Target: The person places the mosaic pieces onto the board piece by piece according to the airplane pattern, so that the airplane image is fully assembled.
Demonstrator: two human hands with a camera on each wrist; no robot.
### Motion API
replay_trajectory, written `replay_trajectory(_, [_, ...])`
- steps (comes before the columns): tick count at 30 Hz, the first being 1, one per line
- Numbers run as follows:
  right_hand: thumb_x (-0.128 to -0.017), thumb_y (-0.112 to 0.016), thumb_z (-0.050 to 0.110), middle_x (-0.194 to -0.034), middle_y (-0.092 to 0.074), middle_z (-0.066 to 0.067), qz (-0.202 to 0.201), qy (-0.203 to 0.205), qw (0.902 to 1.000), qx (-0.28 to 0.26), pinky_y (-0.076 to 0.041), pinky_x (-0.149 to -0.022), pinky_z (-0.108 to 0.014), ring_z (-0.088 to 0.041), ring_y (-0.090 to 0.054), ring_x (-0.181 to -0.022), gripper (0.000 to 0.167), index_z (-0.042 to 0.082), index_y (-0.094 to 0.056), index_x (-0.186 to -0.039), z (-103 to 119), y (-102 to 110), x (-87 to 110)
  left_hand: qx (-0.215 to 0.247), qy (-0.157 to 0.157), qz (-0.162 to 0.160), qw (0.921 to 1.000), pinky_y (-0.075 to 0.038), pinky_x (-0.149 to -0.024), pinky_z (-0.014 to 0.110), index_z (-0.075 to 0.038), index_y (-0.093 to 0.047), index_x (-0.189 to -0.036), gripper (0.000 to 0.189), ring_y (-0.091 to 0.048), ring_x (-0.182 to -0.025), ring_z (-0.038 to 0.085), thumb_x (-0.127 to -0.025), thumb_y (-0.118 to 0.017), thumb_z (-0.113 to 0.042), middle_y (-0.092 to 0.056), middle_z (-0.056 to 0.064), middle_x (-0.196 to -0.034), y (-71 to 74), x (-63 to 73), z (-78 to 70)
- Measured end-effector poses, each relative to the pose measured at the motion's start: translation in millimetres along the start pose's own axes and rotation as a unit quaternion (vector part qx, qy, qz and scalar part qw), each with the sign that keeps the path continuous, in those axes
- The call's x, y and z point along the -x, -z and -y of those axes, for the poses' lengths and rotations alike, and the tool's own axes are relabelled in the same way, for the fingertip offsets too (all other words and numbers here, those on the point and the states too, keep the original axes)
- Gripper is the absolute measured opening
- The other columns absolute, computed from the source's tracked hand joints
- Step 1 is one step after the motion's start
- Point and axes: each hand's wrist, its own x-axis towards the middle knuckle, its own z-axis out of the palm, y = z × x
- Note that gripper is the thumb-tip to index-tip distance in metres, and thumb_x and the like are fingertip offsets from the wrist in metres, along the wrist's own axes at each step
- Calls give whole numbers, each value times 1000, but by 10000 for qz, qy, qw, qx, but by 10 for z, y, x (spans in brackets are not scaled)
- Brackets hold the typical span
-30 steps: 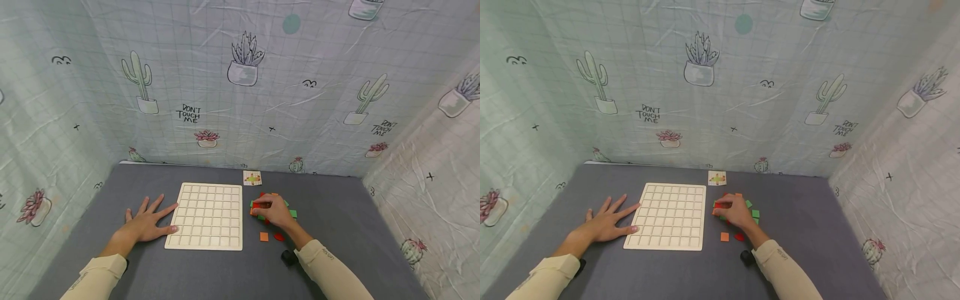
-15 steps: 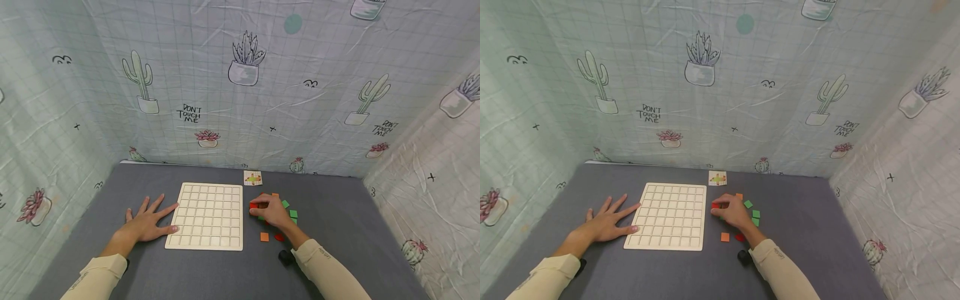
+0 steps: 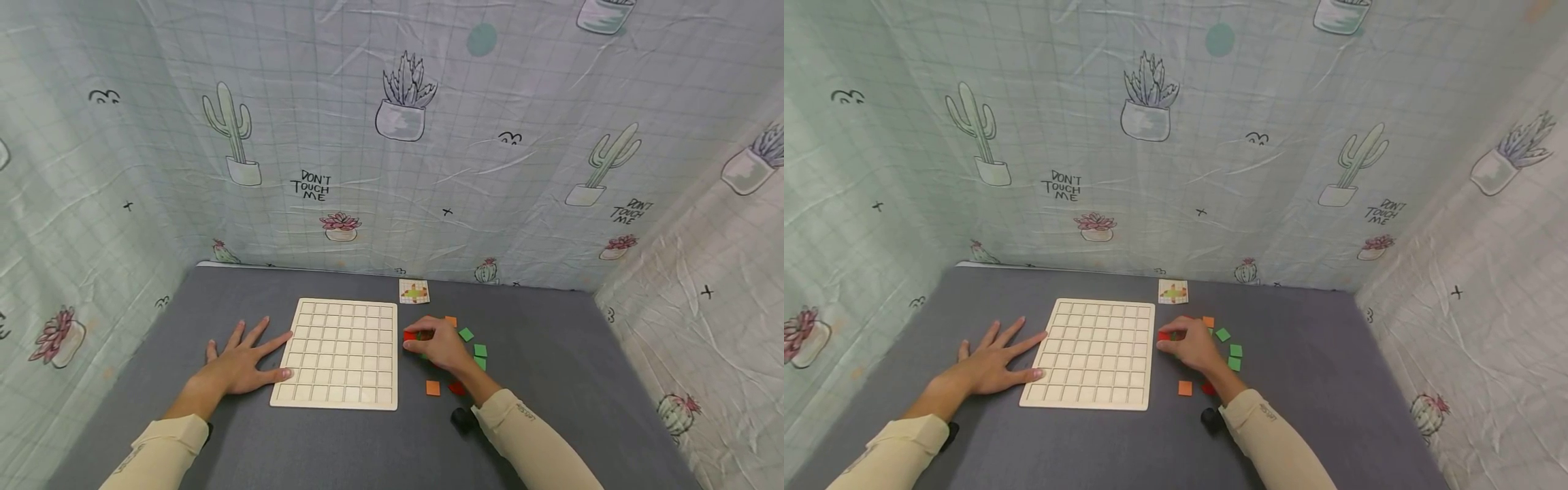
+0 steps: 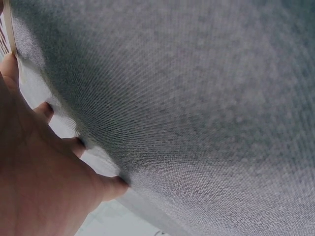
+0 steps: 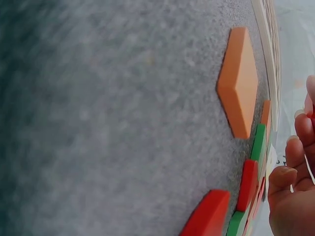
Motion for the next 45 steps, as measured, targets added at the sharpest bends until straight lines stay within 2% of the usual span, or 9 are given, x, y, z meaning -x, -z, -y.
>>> replay_trajectory(14, [-85, -86, 10, -106, -76, -12, 29, 297, 9995, 55, -47, -62, -25, -13, -55, -71, 27, 6, -82, -112, 51, -74, -70, -41, -6, -26, 10000, 0, -102, 96, -37, -35, -163, 95, -4, -155, 63, -85, -54, -88, -12, 17, -176, -20, -9, 12])
replay_trajectory(45, [-83, -88, 9, -100, -75, -13, 51, 181, 9998, -92, -48, -63, -23, -12, -58, -74, 25, 5, -82, -107, 87, -201, -135, -26, 46, 3, 10000, 0, -104, 95, -37, -35, -163, 94, -3, -156, 62, -85, -56, -86, -12, 17, -176, -3, -10, 7])
